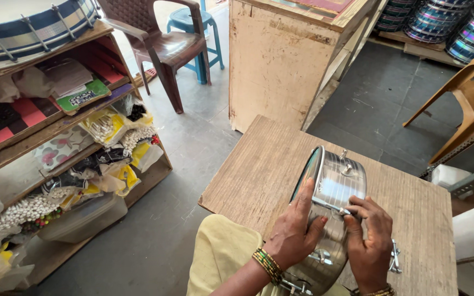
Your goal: The person places a printed drumhead onto a metal frame and proceeds to insert and hand-tighten several metal tension rods into the rim and lugs, occasionally using a small wrench.
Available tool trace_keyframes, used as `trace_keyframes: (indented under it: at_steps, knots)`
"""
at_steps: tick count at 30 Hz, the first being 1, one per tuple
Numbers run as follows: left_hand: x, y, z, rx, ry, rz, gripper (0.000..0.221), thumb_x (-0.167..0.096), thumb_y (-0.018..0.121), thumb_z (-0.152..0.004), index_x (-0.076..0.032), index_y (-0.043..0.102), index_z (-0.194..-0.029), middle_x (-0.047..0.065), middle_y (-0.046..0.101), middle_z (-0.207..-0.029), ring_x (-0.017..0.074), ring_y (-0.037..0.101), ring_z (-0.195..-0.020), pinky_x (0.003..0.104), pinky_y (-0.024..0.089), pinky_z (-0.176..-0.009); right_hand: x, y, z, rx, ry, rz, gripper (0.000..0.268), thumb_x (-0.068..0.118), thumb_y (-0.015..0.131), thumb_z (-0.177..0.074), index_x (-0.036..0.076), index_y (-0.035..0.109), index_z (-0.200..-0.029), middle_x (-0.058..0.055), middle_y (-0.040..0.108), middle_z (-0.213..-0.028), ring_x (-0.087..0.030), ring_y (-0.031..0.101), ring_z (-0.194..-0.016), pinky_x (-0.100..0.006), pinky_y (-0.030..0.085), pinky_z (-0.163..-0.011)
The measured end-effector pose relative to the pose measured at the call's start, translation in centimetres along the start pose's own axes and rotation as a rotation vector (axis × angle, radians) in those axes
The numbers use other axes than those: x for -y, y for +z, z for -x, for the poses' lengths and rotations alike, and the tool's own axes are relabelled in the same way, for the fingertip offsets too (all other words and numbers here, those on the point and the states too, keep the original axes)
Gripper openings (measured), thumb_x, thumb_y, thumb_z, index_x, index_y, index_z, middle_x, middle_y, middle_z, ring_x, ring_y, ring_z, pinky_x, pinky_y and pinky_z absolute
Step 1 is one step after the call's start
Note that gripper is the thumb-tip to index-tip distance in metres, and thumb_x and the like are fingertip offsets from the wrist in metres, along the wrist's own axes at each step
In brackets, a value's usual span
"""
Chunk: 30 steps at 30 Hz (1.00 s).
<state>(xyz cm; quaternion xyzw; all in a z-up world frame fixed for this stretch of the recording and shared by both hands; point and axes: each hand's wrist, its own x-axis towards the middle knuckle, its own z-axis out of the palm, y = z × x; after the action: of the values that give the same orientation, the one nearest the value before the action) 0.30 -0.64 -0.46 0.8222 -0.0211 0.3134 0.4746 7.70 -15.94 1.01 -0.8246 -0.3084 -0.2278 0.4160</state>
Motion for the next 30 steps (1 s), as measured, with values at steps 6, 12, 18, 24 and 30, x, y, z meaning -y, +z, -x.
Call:
trace_keyframes:
  at_steps: [6,12,18,24,30]
  knots:
    - [0.1,0.0,0.3,0.009,-0.006,0.005,0.081,-0.018,0.062,-0.102,0.005,0.016,-0.164,0.039,0.039,-0.158,0.0514,0.049,-0.141,0.049,0.046,-0.11,-0.1,0.2,0.4,0.006,0.002,0.023,0.017,0.016,0.068,-0.096,0.009,0.072,-0.111,-0.006,0.069,-0.128,-0.031,0.054,-0.137,-0.044,0.043,-0.112]
    - [-0.7,-0.2,-0.9,-0.001,-0.075,0.041,0.081,-0.02,0.062,-0.099,0.005,0.02,-0.163,0.039,0.041,-0.156,0.0526,0.053,-0.133,0.048,0.049,-0.105,-1.9,1.4,0.2,-0.088,-0.094,0.003,0.018,0.008,0.069,-0.097,0.01,0.07,-0.115,-0.005,0.069,-0.129,-0.029,0.059,-0.135,-0.041,0.044,-0.116]
    - [-1.1,-0.5,0.1,0.025,-0.071,-0.007,0.078,-0.029,0.057,-0.104,0.008,0.023,-0.163,0.041,0.039,-0.157,0.0538,0.045,-0.142,0.049,0.046,-0.109,-5.6,2.7,1.9,-0.133,-0.169,-0.057,0.011,0.01,0.072,-0.106,0.009,0.072,-0.116,-0.006,0.071,-0.124,-0.026,0.058,-0.125,-0.036,0.043,-0.115]
    - [-1.0,-0.9,-1.4,0.064,-0.067,-0.013,0.08,-0.045,0.048,-0.106,0.012,0.028,-0.16,0.04,0.039,-0.159,0.051,0.041,-0.148,0.05,0.04,-0.116,-7.9,3.6,2.6,-0.163,-0.212,-0.079,0.011,0.013,0.07,-0.11,0.007,0.073,-0.119,-0.009,0.071,-0.125,-0.025,0.058,-0.125,-0.036,0.043,-0.118]
    - [2.3,1.7,-7.2,0.018,-0.15,-0.121,0.091,-0.053,0.053,-0.102,0.012,0.029,-0.16,0.042,0.033,-0.161,0.0526,0.037,-0.146,0.053,0.037,-0.115,-11.0,4.7,0.7,-0.054,-0.269,-0.219,0.013,0.014,0.071,-0.107,0.002,0.072,-0.111,-0.016,0.071,-0.112,-0.026,0.066,-0.098,-0.034,0.054,-0.093]
